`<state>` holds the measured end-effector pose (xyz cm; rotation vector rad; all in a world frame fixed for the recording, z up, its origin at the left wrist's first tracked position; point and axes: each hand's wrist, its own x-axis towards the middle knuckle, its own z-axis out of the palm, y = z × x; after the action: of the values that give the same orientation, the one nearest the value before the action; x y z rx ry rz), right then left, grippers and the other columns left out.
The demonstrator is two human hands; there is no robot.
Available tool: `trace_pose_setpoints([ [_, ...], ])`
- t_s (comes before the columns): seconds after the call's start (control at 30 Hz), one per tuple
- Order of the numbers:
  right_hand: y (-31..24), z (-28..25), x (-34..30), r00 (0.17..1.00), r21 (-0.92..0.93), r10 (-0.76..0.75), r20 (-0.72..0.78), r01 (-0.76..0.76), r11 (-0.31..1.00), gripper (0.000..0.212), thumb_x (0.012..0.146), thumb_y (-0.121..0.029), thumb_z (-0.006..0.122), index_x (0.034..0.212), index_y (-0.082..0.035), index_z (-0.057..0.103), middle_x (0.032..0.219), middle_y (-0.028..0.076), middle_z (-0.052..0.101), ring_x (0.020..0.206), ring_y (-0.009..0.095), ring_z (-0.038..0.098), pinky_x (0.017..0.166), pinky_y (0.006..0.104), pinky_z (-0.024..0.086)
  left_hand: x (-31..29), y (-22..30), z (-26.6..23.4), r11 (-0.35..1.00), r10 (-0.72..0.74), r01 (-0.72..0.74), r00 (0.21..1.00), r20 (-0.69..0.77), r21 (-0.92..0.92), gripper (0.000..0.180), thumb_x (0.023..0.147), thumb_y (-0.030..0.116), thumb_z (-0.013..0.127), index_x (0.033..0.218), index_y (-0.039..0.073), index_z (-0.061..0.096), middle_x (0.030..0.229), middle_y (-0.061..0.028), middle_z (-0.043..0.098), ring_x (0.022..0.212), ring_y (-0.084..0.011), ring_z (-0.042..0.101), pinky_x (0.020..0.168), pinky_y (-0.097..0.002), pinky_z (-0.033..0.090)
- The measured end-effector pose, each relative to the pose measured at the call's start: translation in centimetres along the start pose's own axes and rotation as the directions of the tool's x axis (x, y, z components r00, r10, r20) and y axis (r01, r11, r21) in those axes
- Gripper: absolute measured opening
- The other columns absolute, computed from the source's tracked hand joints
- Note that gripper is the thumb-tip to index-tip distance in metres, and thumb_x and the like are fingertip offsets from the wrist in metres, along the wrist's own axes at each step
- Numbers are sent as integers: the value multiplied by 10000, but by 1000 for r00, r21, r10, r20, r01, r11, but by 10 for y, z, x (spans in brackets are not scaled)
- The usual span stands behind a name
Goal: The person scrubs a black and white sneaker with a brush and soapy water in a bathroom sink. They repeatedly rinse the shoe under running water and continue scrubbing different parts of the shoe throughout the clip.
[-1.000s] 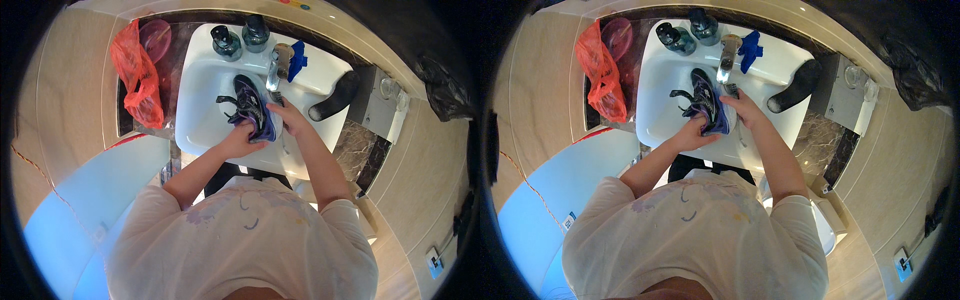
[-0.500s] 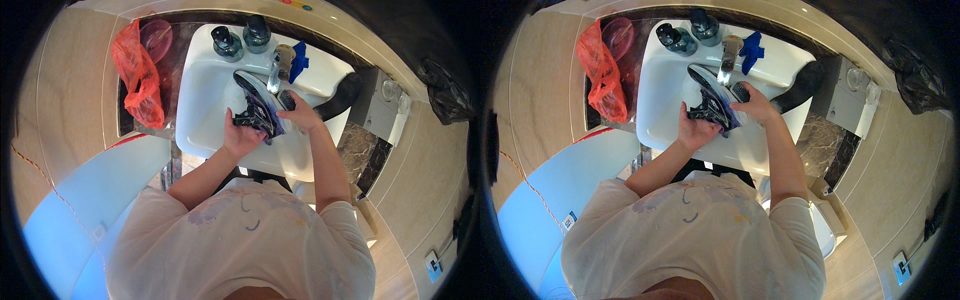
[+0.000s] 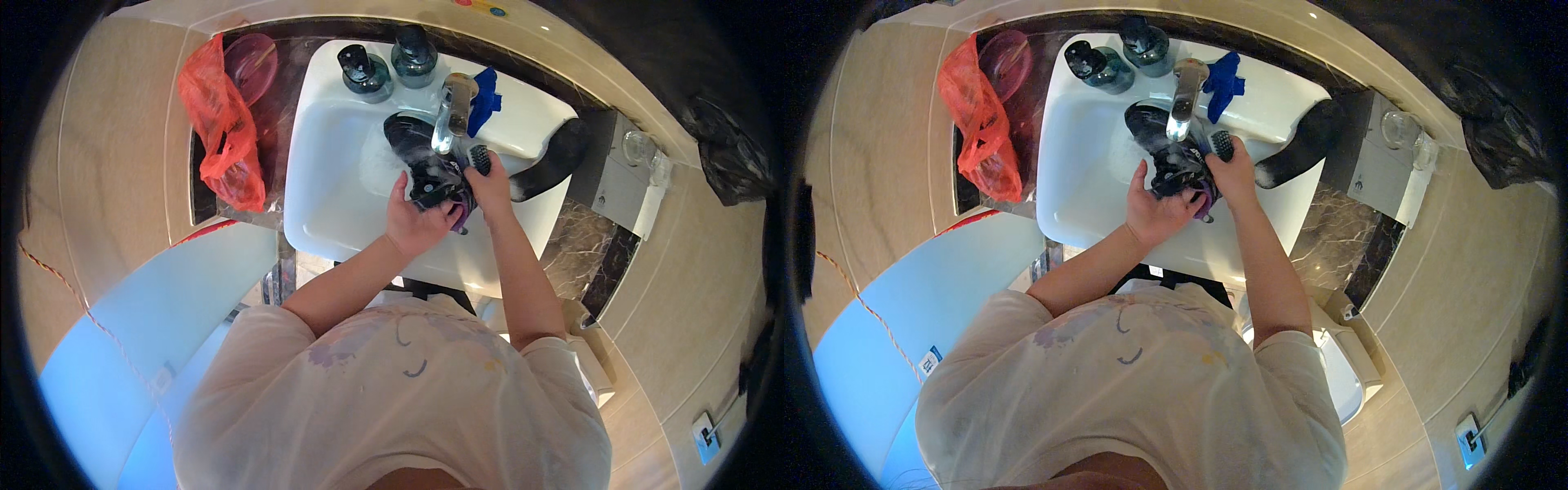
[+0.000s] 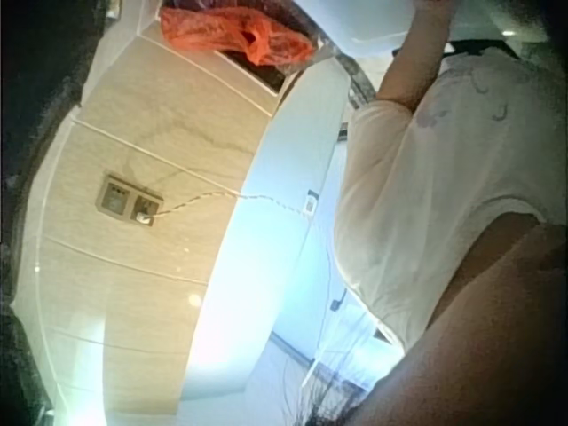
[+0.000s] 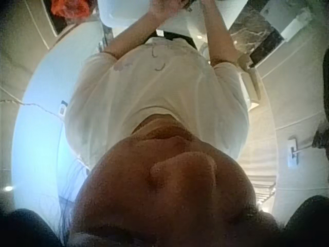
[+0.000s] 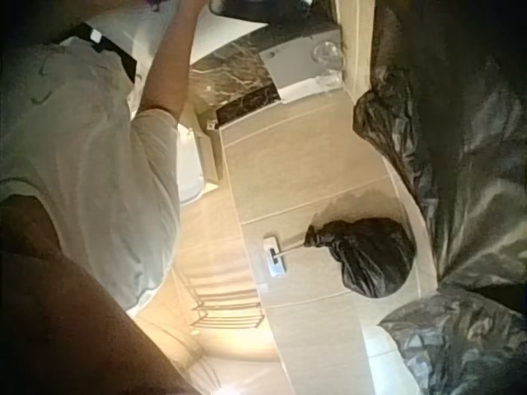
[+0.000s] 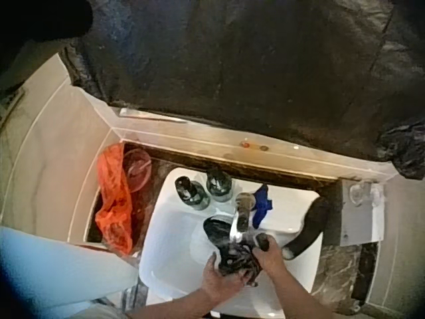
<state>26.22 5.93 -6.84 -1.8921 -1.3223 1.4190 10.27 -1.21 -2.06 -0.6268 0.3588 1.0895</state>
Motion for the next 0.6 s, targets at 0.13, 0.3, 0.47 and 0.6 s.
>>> trace_pose_setpoints([
  [0.13, 1, 0, 8, 1000, 47, 10, -9, -9, 999, 535, 757, -278, 685, 1205, -7, 573, 1050, 226, 675, 986, 338, 664, 860, 384, 508, 9, 2, -8, 999, 24, -18, 993, -117, 51, 431, 963, 428, 539, 1268, 125, 546, 1220, -64, 628, 1152, -236, 573, 1027, -415, 413],
  [0.3, -18, 3, -9, 988, -199, -141, 65, 151, 968, 496, 775, -266, 692, 1181, -16, 556, 1038, 228, 669, 974, 355, 658, 855, 396, 511, -4, 17, -4, 930, 300, -198, 895, -329, 310, 376, 926, 280, 653, 1233, 93, 545, 1161, -64, 641, 1036, -217, 620, 924, -343, 487],
  [0.47, -25, 8, -17, 991, -123, 3, 135, 13, 992, 518, 775, -258, 692, 1213, -20, 549, 1090, 223, 661, 978, 354, 659, 855, 399, 511, -37, 28, 20, 626, 615, -263, 745, -258, 734, 374, 927, 308, 630, 1203, 66, 556, 1081, -59, 635, 976, -177, 607, 830, -293, 483],
  [0.6, -11, 11, -12, 981, 7, 15, 196, -17, 1000, 568, 790, -204, 672, 1304, -31, 506, 1060, 176, 668, 891, 299, 670, 805, 383, 530, -38, 58, 7, 522, 540, -97, 806, -241, 847, 432, 931, 382, 585, 1219, 61, 567, 1093, -56, 632, 1002, -161, 598, 827, -293, 480],
])
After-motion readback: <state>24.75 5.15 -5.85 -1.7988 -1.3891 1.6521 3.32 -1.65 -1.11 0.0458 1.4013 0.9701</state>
